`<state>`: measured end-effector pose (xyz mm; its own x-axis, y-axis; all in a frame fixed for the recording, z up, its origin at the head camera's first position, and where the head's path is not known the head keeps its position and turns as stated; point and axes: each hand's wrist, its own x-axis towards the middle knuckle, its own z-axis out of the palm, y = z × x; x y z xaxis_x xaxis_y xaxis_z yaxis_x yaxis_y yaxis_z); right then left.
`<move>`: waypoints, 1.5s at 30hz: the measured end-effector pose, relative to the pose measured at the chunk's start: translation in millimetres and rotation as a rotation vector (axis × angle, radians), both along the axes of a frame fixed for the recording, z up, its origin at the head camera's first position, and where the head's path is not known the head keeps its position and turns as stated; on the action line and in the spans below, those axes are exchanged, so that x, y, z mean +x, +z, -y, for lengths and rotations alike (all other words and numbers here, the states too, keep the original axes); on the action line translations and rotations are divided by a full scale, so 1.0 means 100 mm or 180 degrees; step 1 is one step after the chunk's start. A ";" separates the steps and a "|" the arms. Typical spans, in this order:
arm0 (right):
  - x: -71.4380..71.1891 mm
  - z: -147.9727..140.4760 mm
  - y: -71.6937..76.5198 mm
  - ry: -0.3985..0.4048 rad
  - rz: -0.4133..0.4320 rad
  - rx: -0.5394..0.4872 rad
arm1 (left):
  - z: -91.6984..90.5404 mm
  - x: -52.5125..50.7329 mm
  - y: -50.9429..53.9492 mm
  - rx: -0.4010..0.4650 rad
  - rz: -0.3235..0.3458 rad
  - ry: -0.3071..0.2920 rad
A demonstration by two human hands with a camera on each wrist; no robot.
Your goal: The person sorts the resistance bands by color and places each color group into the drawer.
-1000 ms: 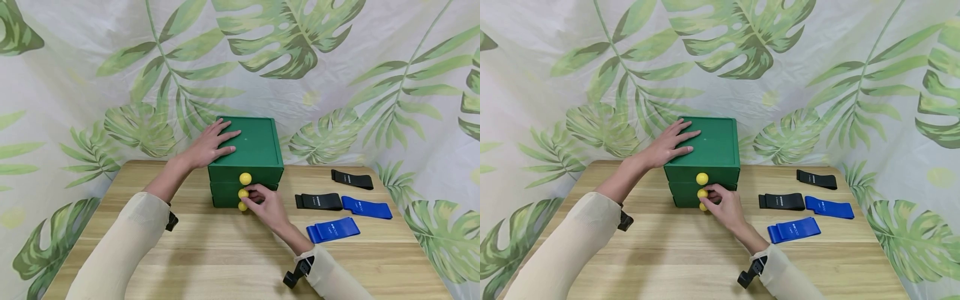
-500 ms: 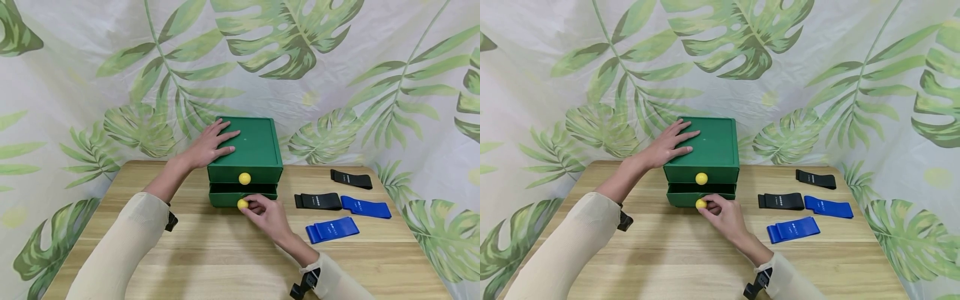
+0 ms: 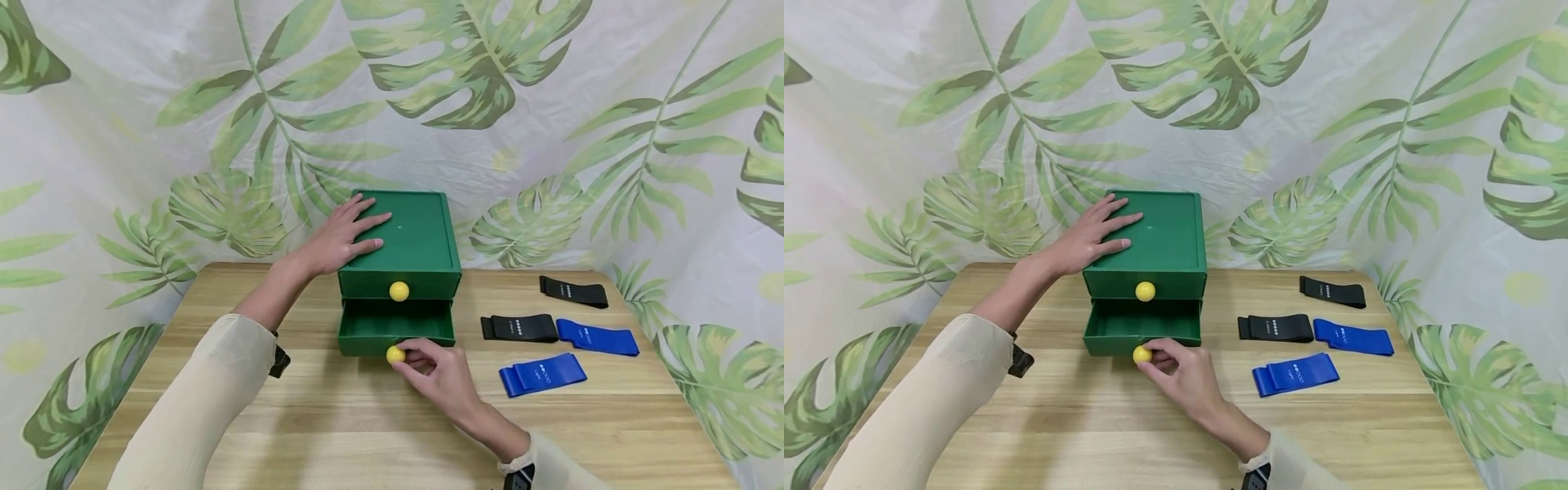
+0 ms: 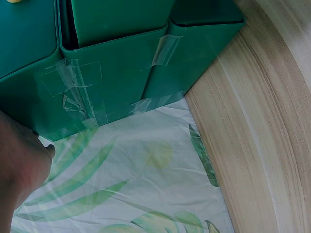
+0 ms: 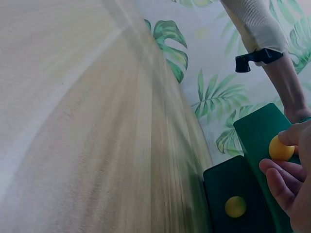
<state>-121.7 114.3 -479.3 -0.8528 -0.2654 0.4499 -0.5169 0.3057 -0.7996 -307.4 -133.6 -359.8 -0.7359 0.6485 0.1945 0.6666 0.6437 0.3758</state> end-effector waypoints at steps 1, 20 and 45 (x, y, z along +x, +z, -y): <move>0.02 0.00 0.00 0.0000 0.0016 0.0001 | 0.00 0.00 0.00 -0.0005 -0.0006 -0.0002; 0.31 -0.01 -0.03 0.0063 0.0033 0.0071 | 0.00 -0.01 -0.01 -0.0009 -0.0002 -0.0009; 0.44 -0.36 0.10 -0.0022 -0.0364 0.0427 | 0.01 -0.02 0.00 -0.0052 0.0032 0.0009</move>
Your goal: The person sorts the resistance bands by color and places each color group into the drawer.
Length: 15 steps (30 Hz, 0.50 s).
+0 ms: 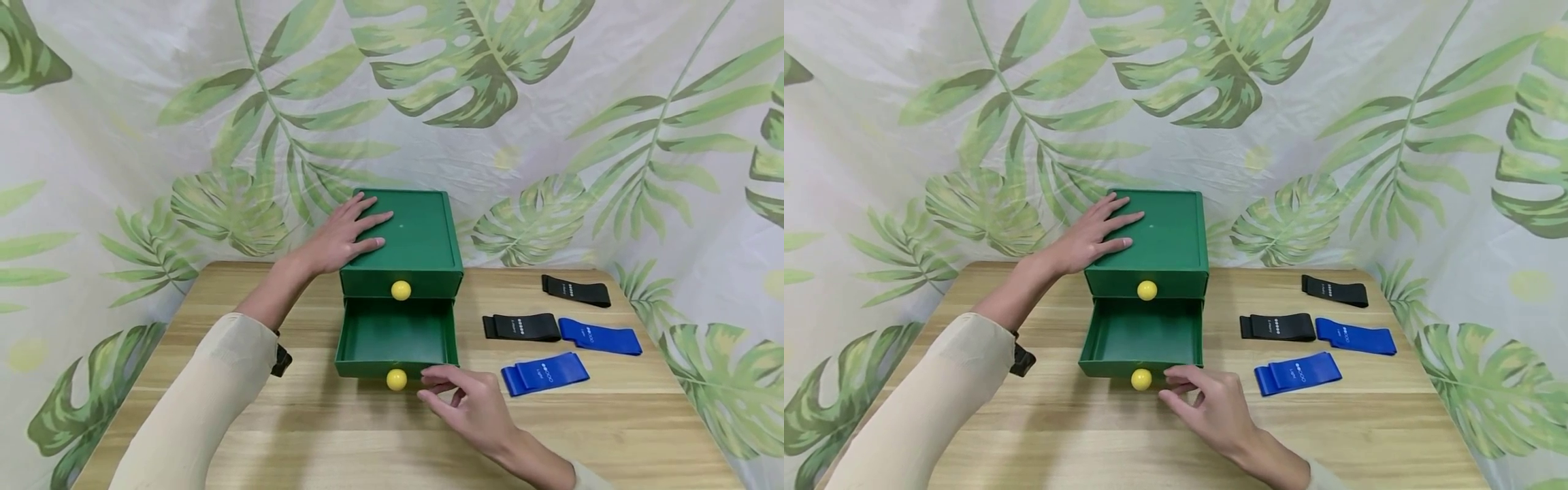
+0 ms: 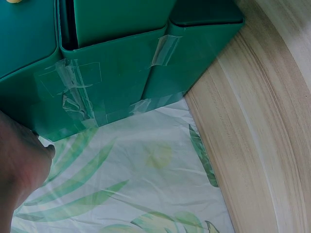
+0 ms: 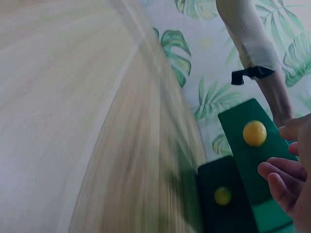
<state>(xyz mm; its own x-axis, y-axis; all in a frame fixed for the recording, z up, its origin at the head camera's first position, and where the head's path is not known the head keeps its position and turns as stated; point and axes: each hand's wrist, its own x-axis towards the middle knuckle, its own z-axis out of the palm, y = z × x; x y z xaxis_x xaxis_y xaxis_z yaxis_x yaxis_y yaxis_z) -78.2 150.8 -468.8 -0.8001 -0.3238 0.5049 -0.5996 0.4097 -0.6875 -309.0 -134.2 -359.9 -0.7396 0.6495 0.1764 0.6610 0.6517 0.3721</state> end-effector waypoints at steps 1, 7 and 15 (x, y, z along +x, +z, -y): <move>0.01 -0.04 0.00 -0.0024 -0.0005 0.0019 | 0.00 0.00 0.00 0.0004 0.0008 0.0000; 0.04 -0.34 0.01 -0.0235 0.0065 0.0155 | -0.01 0.00 0.00 0.0057 0.0015 -0.0019; -0.03 -0.74 0.00 -0.0583 -0.0007 0.0464 | -0.01 -0.01 -0.01 0.0028 -0.0010 -0.0012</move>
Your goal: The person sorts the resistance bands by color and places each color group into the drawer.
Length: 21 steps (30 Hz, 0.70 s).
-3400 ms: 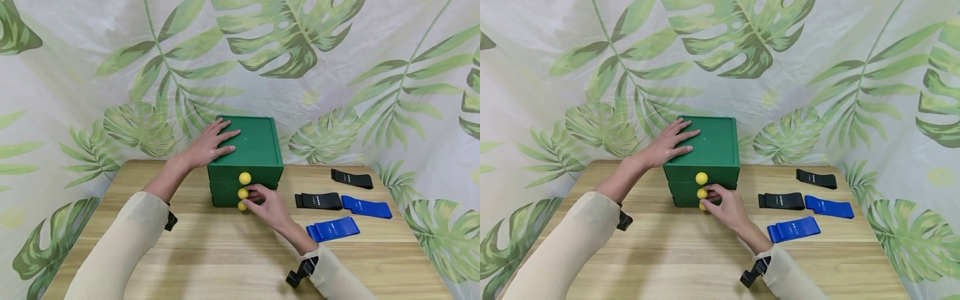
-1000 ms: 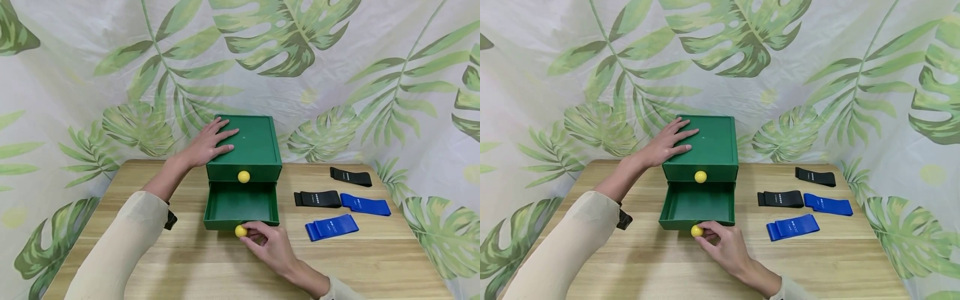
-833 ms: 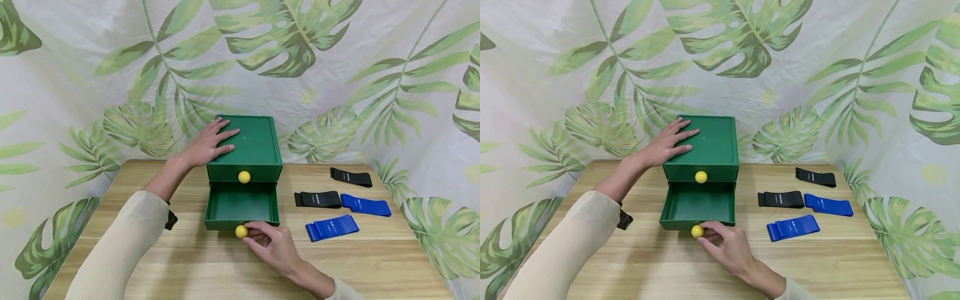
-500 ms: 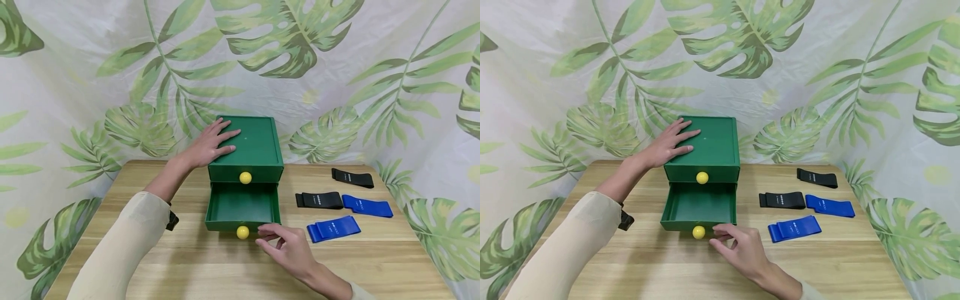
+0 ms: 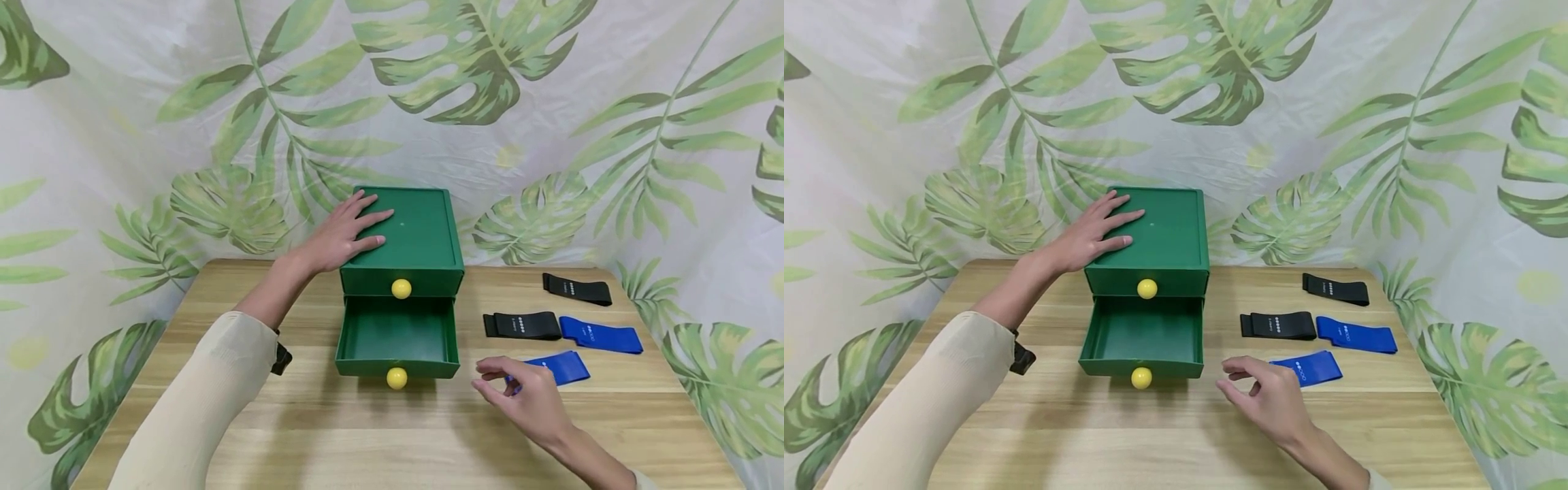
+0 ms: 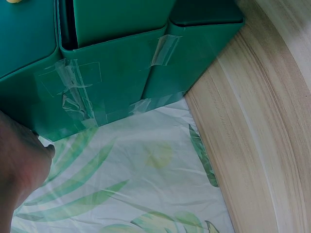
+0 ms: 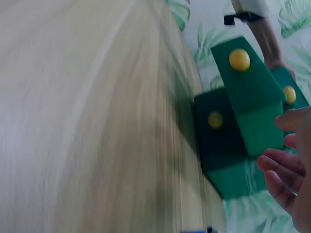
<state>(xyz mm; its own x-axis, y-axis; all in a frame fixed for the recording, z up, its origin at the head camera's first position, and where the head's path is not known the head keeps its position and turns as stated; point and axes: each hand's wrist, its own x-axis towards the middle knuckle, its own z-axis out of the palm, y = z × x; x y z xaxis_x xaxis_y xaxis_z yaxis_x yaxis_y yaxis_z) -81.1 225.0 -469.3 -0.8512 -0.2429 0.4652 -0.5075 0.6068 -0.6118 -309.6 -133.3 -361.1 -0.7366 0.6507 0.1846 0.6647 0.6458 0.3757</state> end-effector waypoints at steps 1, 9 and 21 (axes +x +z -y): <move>-0.02 -0.05 0.00 -0.0027 -0.0030 0.0041 | 0.00 0.00 0.00 0.0001 0.0004 0.0002; -0.17 -0.47 -0.04 -0.0220 -0.0243 0.0527 | -0.01 0.01 0.00 -0.0021 0.0020 0.0024; -0.32 -1.07 -0.12 -0.0389 -0.0085 0.1163 | 0.00 0.01 0.00 -0.0005 0.0015 0.0027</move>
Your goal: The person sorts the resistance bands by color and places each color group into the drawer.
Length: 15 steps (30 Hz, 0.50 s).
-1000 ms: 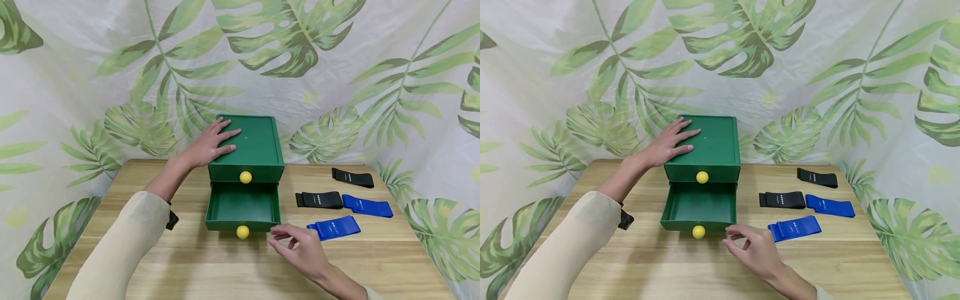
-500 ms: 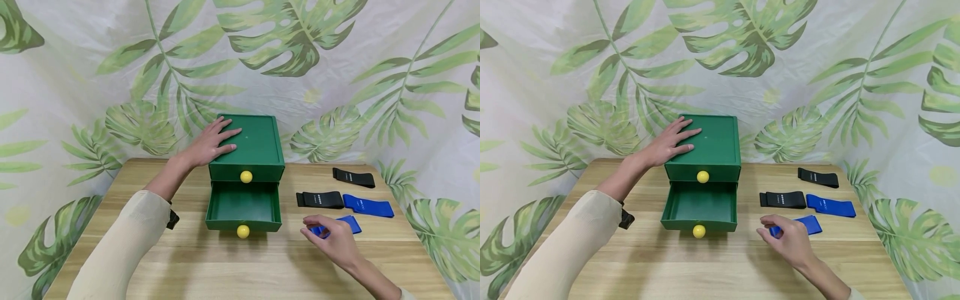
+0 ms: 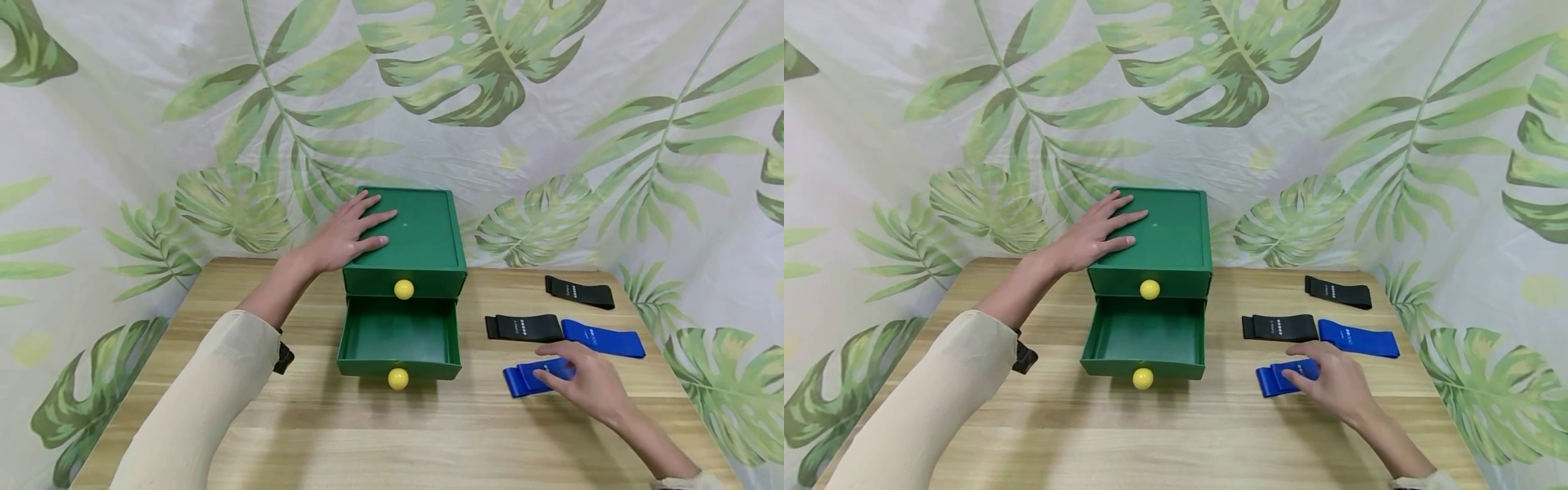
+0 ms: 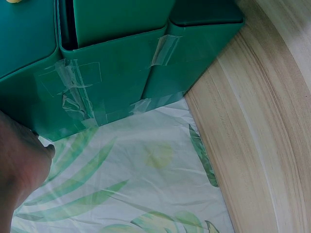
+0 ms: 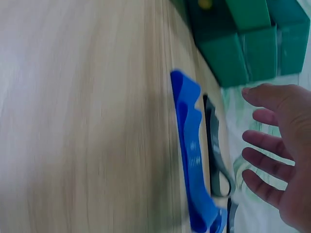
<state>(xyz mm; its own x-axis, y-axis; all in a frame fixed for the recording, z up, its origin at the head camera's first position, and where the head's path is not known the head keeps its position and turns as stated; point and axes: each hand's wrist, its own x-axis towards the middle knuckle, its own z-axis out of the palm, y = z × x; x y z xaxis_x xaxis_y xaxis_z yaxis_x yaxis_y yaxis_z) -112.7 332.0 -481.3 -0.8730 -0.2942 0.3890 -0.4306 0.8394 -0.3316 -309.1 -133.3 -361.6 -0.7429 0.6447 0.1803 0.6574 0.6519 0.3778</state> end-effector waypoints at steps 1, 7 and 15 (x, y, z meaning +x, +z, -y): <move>-0.01 -0.04 -0.01 0.0015 0.0015 0.0024 | 0.00 0.00 0.00 -0.0002 -0.0003 0.0000; -0.09 -0.30 -0.07 0.0031 0.0151 0.0072 | 0.01 0.01 0.01 -0.0014 -0.0004 0.0015; -0.16 -0.59 -0.19 0.0099 0.0324 0.0155 | 0.00 0.02 0.02 -0.0033 0.0012 0.0022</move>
